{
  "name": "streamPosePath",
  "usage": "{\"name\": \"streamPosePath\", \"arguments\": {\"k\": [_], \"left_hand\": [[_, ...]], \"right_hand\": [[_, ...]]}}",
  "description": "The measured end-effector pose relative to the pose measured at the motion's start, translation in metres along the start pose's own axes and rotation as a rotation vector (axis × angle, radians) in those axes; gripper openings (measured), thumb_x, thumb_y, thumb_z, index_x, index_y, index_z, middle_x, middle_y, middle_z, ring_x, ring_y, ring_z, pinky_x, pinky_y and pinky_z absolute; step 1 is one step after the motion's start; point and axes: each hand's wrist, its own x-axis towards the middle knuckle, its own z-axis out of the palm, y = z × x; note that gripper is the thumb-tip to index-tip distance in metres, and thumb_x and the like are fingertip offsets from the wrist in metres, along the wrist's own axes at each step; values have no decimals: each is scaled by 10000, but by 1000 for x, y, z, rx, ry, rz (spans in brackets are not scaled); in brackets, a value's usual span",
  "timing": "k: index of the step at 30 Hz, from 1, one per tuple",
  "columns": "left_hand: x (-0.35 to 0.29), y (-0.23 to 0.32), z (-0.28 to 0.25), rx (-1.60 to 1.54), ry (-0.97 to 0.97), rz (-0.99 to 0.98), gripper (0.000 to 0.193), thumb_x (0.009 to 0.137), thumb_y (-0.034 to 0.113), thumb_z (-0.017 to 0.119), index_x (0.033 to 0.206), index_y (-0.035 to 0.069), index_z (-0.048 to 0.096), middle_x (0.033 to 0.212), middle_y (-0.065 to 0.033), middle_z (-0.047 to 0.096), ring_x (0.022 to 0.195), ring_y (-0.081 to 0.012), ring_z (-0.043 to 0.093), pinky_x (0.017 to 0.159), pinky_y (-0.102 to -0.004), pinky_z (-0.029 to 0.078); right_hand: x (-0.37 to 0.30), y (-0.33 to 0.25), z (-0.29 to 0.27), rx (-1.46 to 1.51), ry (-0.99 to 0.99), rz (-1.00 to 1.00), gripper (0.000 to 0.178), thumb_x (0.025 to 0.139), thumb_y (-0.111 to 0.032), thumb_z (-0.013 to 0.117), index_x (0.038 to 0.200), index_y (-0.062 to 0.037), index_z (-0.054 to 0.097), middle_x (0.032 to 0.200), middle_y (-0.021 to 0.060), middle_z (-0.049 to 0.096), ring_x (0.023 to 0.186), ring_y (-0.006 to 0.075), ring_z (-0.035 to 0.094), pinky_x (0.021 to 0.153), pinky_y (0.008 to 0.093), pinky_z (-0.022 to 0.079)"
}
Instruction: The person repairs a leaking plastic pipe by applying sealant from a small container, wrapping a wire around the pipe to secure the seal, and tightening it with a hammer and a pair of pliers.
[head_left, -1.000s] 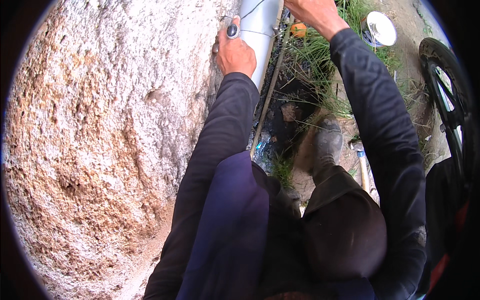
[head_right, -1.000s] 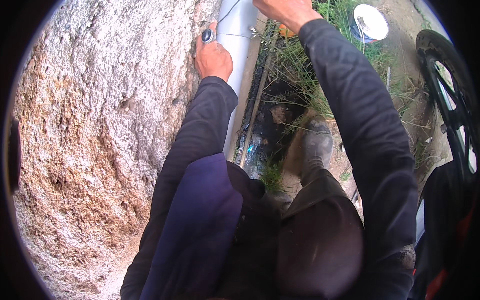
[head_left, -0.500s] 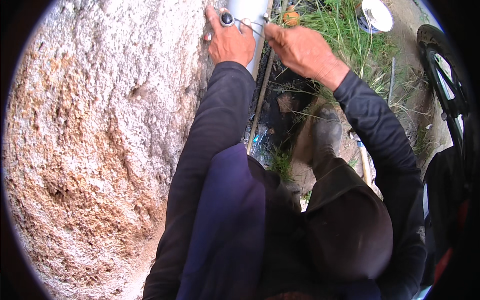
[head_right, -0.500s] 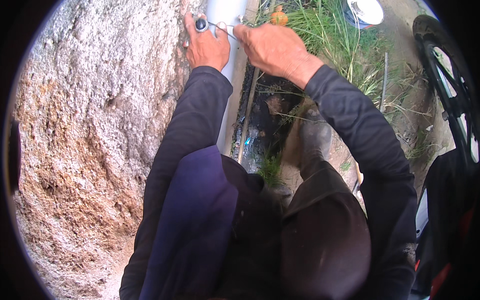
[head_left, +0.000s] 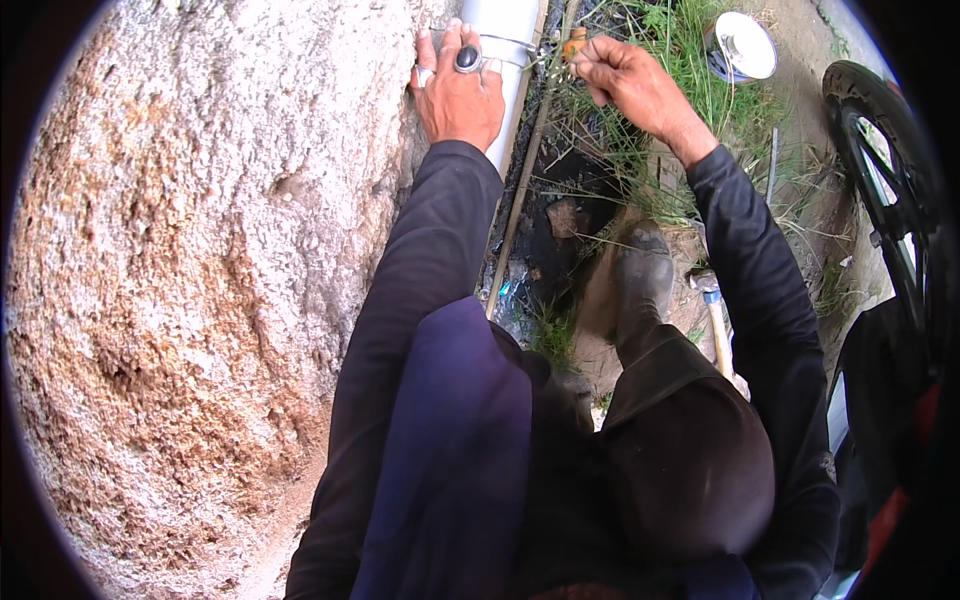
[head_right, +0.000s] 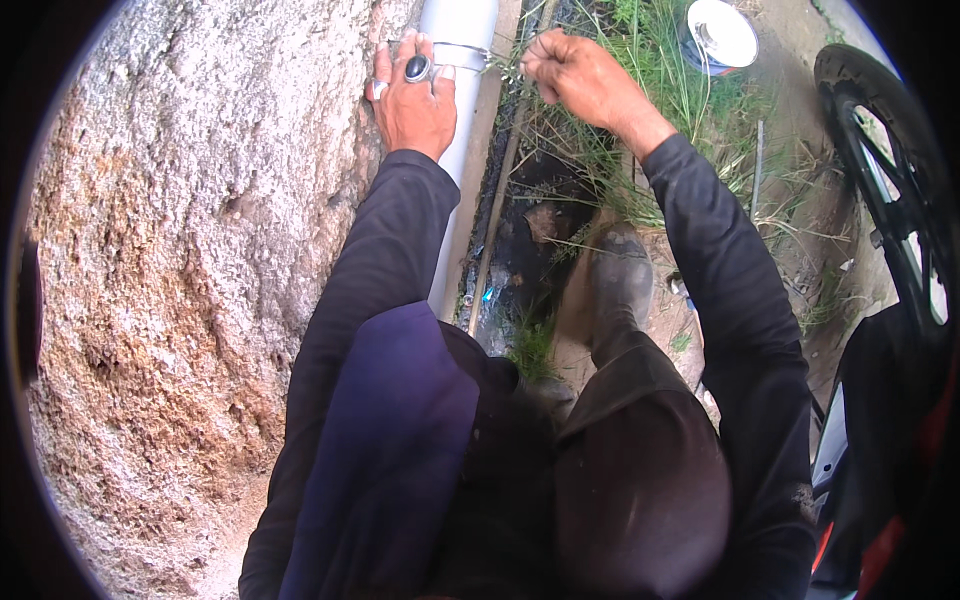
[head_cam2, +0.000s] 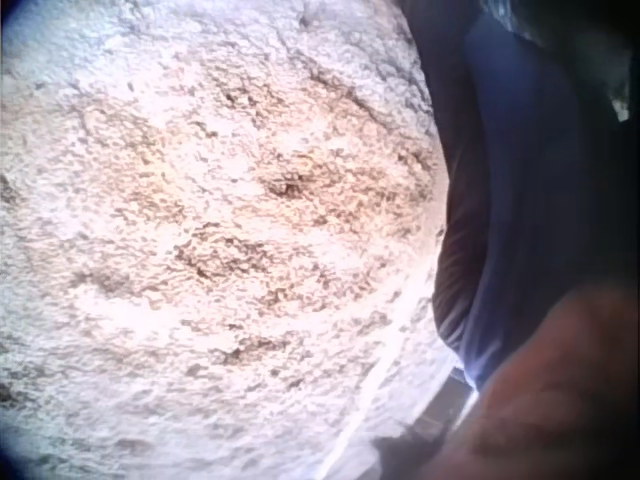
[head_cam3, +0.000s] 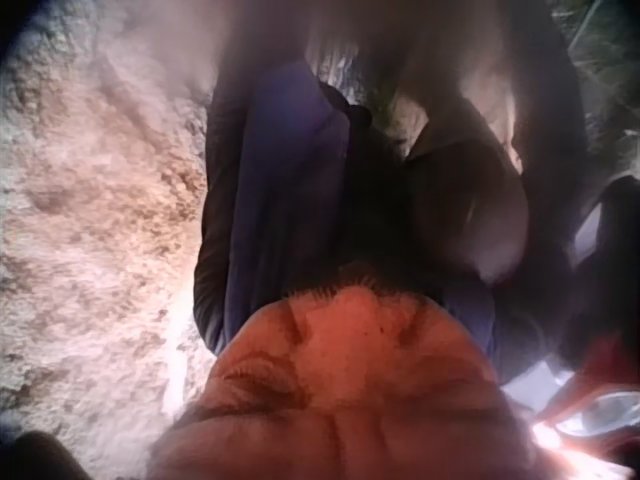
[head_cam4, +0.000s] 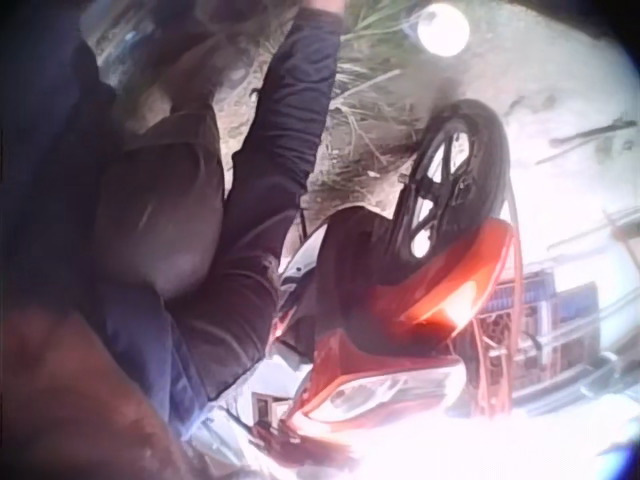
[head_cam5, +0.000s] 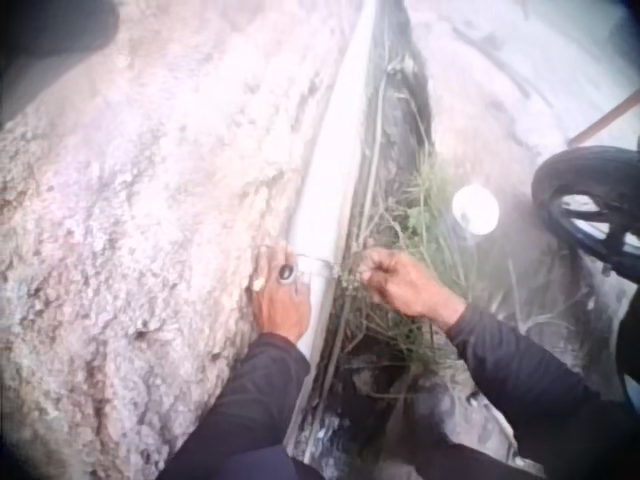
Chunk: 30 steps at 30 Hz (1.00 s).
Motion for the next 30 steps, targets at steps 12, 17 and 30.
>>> {"name": "streamPosePath", "arguments": {"k": [12,17,30], "left_hand": [[-2,8,-5,-174,-142,132,527,908,189,584,1432,238,554,1557,-56,398,1449,-288,359,1129,-533,307],[-3,7,-8,-137,-189,110,511,939,267,560,1449,239,530,1576,-60,358,1474,-275,310,1141,-548,272],[21,27,10,-320,40,-209,219,880,271,625,810,138,785,1297,27,555,1195,-248,479,1134,-452,250]], "right_hand": [[-6,24,-1,53,57,2,210,1012,-241,548,908,-63,593,680,24,596,628,146,555,651,349,471],[-19,11,-14,276,108,184,216,1008,-122,571,1162,-57,708,839,-34,647,696,53,561,618,225,482],[-27,27,0,813,553,199,201,947,-24,630,1120,51,561,956,152,733,801,170,733,613,249,590]]}}
